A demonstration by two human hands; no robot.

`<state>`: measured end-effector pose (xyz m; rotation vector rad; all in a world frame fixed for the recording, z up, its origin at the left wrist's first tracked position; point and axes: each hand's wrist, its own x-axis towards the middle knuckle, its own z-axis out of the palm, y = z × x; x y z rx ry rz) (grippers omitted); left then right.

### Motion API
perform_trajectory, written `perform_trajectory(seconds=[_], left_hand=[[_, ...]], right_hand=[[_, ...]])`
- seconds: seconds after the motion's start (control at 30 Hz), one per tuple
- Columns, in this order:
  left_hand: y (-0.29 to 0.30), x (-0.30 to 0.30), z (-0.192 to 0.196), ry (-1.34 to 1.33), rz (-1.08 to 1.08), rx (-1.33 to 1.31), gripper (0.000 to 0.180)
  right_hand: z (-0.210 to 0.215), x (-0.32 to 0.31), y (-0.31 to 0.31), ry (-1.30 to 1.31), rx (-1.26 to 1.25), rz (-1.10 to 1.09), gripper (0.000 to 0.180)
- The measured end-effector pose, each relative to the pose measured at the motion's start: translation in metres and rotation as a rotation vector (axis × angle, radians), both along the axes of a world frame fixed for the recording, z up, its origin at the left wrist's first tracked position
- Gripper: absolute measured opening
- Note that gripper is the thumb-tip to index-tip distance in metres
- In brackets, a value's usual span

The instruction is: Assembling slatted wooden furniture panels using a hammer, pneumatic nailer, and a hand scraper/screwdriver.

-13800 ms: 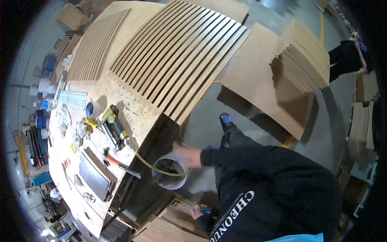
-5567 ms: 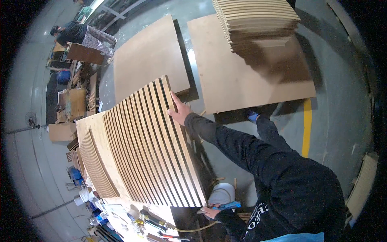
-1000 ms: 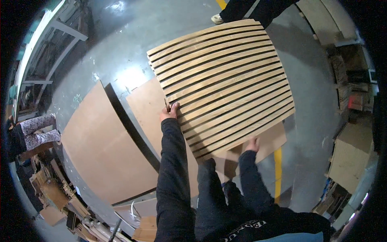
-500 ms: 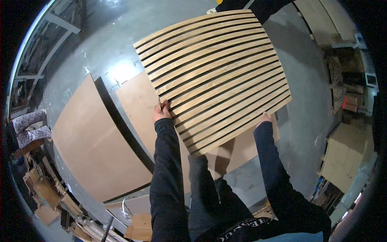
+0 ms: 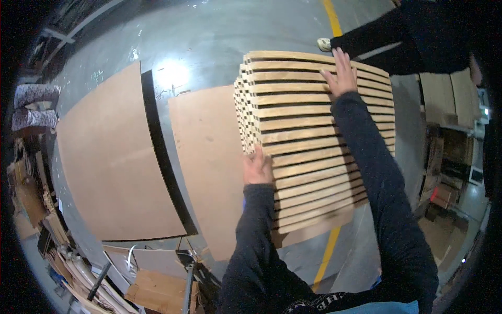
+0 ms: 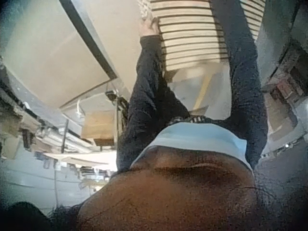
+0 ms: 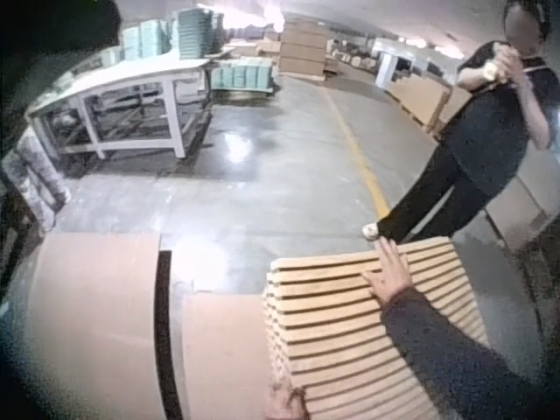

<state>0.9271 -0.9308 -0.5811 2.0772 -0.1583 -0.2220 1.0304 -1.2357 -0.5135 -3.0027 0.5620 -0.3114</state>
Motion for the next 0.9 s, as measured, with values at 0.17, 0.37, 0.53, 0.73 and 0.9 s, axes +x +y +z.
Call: perform_trajectory(seconds=[0.17,0.37,0.53,0.73,0.9], left_hand=[[-0.007,-0.004,0.008,0.029,0.126,-0.112,0.045],[-0.005,-0.004,0.006,0.053,0.124,-0.115,0.041],[-0.011,-0.006,0.005,0.013,0.159,-0.147,0.050],[-0.007,-0.005,0.002,0.009,0.161,-0.161,0.056],[-0.010,0.001,0.012,-0.109,0.129,-0.073,0.053]], right_hand=[[-0.032,0.091,-0.004,0.490,0.182,-0.169,0.058],[-0.040,0.094,-0.001,0.139,0.404,-0.011,0.049],[-0.042,0.096,0.014,-0.042,0.361,0.014,0.043],[-0.029,0.097,0.037,0.068,0.092,-0.160,0.053],[-0.033,0.098,0.018,0.048,-0.001,-0.264,0.052]])
